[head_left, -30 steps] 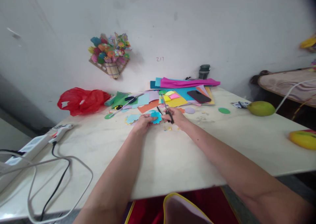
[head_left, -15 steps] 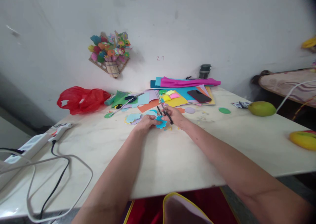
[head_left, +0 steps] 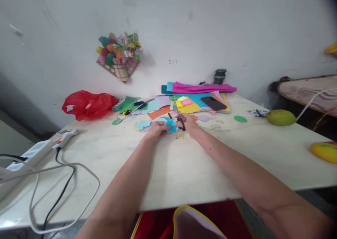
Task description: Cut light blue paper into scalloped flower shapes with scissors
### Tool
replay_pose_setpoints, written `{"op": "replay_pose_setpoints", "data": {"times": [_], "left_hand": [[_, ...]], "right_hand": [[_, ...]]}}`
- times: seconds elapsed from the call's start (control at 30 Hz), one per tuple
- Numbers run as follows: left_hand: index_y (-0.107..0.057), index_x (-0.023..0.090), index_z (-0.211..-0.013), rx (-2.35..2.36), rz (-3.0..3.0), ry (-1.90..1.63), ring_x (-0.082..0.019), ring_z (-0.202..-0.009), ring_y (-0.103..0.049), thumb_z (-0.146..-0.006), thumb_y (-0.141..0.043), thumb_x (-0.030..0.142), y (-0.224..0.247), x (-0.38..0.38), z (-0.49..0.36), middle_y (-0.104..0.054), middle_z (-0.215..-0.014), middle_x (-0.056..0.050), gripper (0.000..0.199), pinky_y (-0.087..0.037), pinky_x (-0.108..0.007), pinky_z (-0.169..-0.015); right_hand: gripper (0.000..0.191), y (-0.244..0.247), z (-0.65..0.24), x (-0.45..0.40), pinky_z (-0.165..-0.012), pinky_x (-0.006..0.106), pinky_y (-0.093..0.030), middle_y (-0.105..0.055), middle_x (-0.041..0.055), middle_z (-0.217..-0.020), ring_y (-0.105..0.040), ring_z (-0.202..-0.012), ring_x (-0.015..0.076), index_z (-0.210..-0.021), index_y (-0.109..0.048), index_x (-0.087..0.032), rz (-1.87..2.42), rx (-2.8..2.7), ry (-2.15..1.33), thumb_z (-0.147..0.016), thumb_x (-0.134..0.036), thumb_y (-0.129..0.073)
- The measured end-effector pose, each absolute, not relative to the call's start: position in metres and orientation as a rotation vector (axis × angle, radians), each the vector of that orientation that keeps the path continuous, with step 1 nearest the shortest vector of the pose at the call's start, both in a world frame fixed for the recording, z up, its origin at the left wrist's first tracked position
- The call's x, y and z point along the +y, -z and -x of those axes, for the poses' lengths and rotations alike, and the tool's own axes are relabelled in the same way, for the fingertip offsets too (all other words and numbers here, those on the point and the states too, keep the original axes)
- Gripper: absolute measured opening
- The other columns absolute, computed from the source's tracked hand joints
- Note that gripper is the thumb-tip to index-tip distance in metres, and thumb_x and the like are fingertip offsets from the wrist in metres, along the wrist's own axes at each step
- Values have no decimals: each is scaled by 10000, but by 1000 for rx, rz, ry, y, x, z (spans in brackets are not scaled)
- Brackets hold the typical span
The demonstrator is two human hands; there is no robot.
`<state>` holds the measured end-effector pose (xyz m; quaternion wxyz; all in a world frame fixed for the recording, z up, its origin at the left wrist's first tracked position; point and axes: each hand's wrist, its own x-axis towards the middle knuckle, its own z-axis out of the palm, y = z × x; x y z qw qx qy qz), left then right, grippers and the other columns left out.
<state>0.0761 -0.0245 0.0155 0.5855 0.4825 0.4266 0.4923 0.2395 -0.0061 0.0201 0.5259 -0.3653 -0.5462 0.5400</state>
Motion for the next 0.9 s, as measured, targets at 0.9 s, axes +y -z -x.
{"op": "replay_pose_setpoints", "data": {"times": [0.9], "left_hand": [[-640,121,-703,917,-698,-1662,-156,-696,-659,-549,-753,155,-21,-18,-74,-691,-727,-50,194,-525,-286,-723]], "right_hand": [[383,-23,-240,-20,-373,189,-357,-632,21,-615,-576,-474,105,-750,-540,-157,892,-1536,-1459,-696,-504,-694]]}}
